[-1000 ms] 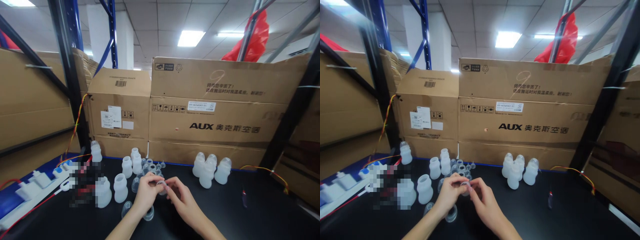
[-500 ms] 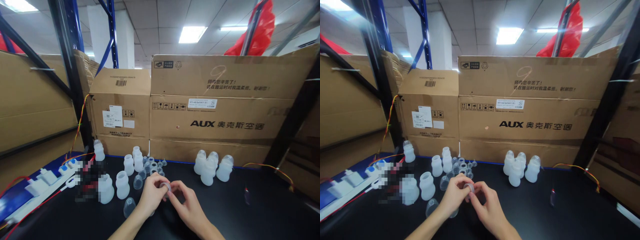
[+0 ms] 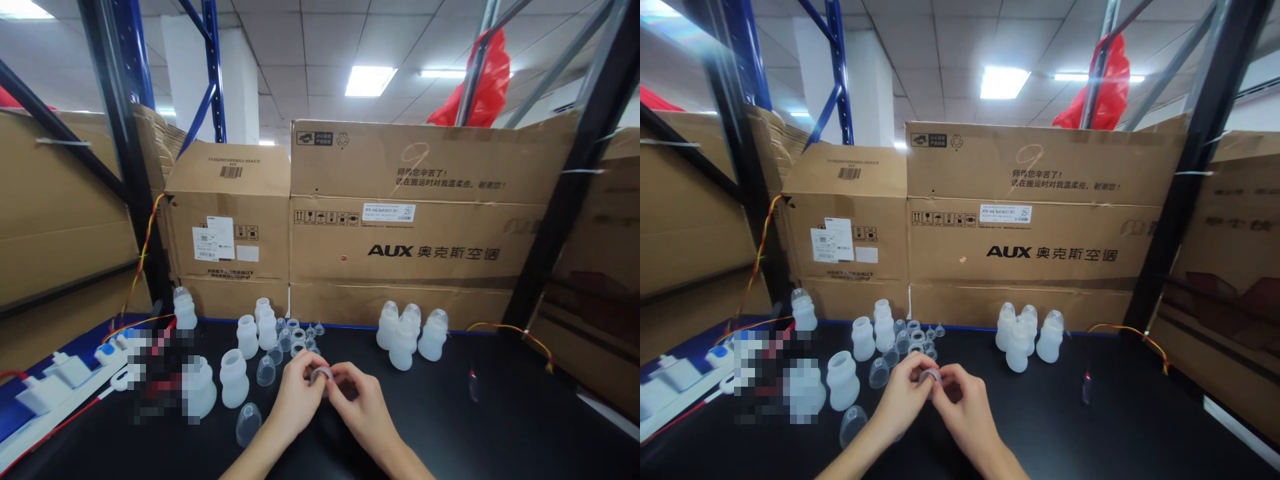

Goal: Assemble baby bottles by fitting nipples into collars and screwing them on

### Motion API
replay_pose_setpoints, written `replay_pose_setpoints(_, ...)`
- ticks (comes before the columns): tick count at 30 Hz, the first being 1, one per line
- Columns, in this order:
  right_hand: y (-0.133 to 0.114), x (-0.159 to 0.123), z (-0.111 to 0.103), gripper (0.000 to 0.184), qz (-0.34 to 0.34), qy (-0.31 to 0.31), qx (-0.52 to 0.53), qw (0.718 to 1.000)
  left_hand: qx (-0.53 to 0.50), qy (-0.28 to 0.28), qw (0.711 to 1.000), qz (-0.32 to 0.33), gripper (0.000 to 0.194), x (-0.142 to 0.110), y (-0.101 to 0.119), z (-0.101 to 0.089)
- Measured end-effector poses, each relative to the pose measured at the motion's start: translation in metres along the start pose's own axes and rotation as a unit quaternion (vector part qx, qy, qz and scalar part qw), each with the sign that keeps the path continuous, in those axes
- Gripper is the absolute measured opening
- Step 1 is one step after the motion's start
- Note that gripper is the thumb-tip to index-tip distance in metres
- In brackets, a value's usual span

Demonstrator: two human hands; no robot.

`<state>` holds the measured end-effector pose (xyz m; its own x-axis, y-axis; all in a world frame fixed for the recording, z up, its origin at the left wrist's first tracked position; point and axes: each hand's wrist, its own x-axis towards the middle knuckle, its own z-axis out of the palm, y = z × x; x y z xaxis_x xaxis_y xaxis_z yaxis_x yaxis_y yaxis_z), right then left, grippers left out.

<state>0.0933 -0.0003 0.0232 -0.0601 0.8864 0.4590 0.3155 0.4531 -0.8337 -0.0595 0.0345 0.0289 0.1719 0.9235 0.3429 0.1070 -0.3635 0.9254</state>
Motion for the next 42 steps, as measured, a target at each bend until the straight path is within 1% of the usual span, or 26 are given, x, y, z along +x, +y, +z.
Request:
replay_pose_setpoints(2,0.006,0.003,-0.002,0.029,0.032,0.016,0.01,0.999,-0.002,-0.037,0.999,-0.009,0.019,-0.003,0.008,-0.001)
replay_pose_setpoints(4,0.016,0.007,-0.006,0.034,0.066,0.027,0.029,0.997,0.019,-0.072,0.997,-0.012,0.037,-0.012,0.021,-0.002)
replay_pose_setpoints(5,0.022,0.008,-0.009,0.037,0.085,0.031,0.036,0.995,0.041,-0.08,0.996,-0.002,0.046,-0.019,0.028,-0.004)
replay_pose_setpoints(6,0.028,0.01,-0.012,0.039,0.105,0.034,0.04,0.993,0.07,-0.073,0.995,0.019,0.049,-0.028,0.035,-0.006)
replay_pose_setpoints(7,0.035,0.012,-0.017,0.041,0.122,0.037,0.037,0.991,0.103,-0.049,0.992,0.051,0.043,-0.039,0.041,-0.01)
replay_pose_setpoints(8,0.041,0.013,-0.022,0.042,0.138,0.042,0.025,0.989,0.139,-0.007,0.986,0.087,0.031,-0.052,0.045,-0.017)
replay_pose_setpoints(9,0.046,0.015,-0.027,0.042,0.145,0.045,0.018,0.988,0.182,0.064,0.974,0.121,0.019,-0.065,0.047,-0.027)
replay_pose_setpoints(10,0.051,0.016,-0.033,0.043,0.15,0.047,0.013,0.987,0.226,0.149,0.951,0.147,0.013,-0.079,0.046,-0.04)
replay_pose_setpoints(11,0.056,0.018,-0.038,0.044,0.155,0.064,0.0,0.986,0.27,0.244,0.919,0.152,0.012,-0.091,0.043,-0.058)
replay_pose_setpoints(12,0.06,0.02,-0.043,0.046,0.16,0.07,-0.008,0.985,0.312,0.318,0.885,0.134,0.011,-0.103,0.038,-0.079)
replay_pose_setpoints(13,0.063,0.022,-0.048,0.048,0.162,0.085,-0.016,0.983,0.353,0.37,0.854,0.096,0.015,-0.112,0.031,-0.103)
replay_pose_setpoints(14,0.066,0.024,-0.052,0.049,0.156,0.094,-0.029,0.983,0.39,0.401,0.828,0.038,0.024,-0.118,0.024,-0.129)
replay_pose_setpoints(15,0.069,0.026,-0.055,0.05,0.138,0.109,-0.055,0.983,0.424,0.413,0.806,-0.029,0.038,-0.121,0.018,-0.153)
replay_pose_setpoints(16,0.071,0.027,-0.057,0.049,0.107,0.123,-0.091,0.983,0.461,0.405,0.786,-0.083,0.054,-0.122,0.012,-0.176)
replay_pose_setpoints(17,0.074,0.028,-0.059,0.048,0.065,0.131,-0.132,0.98,0.508,0.37,0.768,-0.128,0.07,-0.12,0.007,-0.195)
replay_pose_setpoints(18,0.076,0.028,-0.059,0.045,0.021,0.135,-0.176,0.975,0.544,0.341,0.75,-0.162,0.085,-0.117,0.004,-0.209)
replay_pose_setpoints(19,0.077,0.028,-0.058,0.043,-0.019,0.13,-0.216,0.967,0.565,0.308,0.739,-0.199,0.095,-0.112,0.002,-0.219)
replay_pose_setpoints(21,0.078,0.025,-0.055,0.04,-0.072,0.101,-0.278,0.953,0.58,0.253,0.73,-0.259,0.104,-0.101,0.001,-0.225)
replay_pose_setpoints(23,0.075,0.02,-0.05,0.04,-0.104,0.054,-0.313,0.943,0.582,0.219,0.728,-0.289,0.104,-0.091,0.001,-0.221)
replay_pose_setpoints(26,0.065,0.01,-0.039,0.039,-0.146,-0.014,-0.332,0.932,0.598,0.196,0.721,-0.289,0.1,-0.082,0.002,-0.212)
replay_pose_setpoints(29,0.055,0.002,-0.028,0.038,-0.171,-0.044,-0.332,0.927,0.603,0.192,0.719,-0.286,0.095,-0.078,0.002,-0.211)
replay_pose_setpoints(32,0.049,-0.003,-0.021,0.041,-0.181,-0.056,-0.327,0.926,0.597,0.194,0.726,-0.281,0.087,-0.078,0.004,-0.213)
replay_pose_setpoints(34,0.047,-0.005,-0.021,0.042,-0.185,-0.067,-0.316,0.928,0.596,0.199,0.727,-0.277,0.087,-0.081,0.005,-0.215)
replay_pose_setpoints(37,0.041,-0.007,-0.024,0.046,-0.178,-0.098,-0.291,0.935,0.588,0.217,0.727,-0.28,0.093,-0.093,0.002,-0.219)
replay_pose_setpoints(39,0.036,-0.007,-0.027,0.045,-0.164,-0.11,-0.284,0.938,0.565,0.239,0.739,-0.278,0.1,-0.106,-0.003,-0.222)
replay_pose_setpoints(42,0.034,-0.005,-0.031,0.04,-0.136,-0.097,-0.287,0.943,0.52,0.29,0.758,-0.265,0.116,-0.132,-0.012,-0.226)
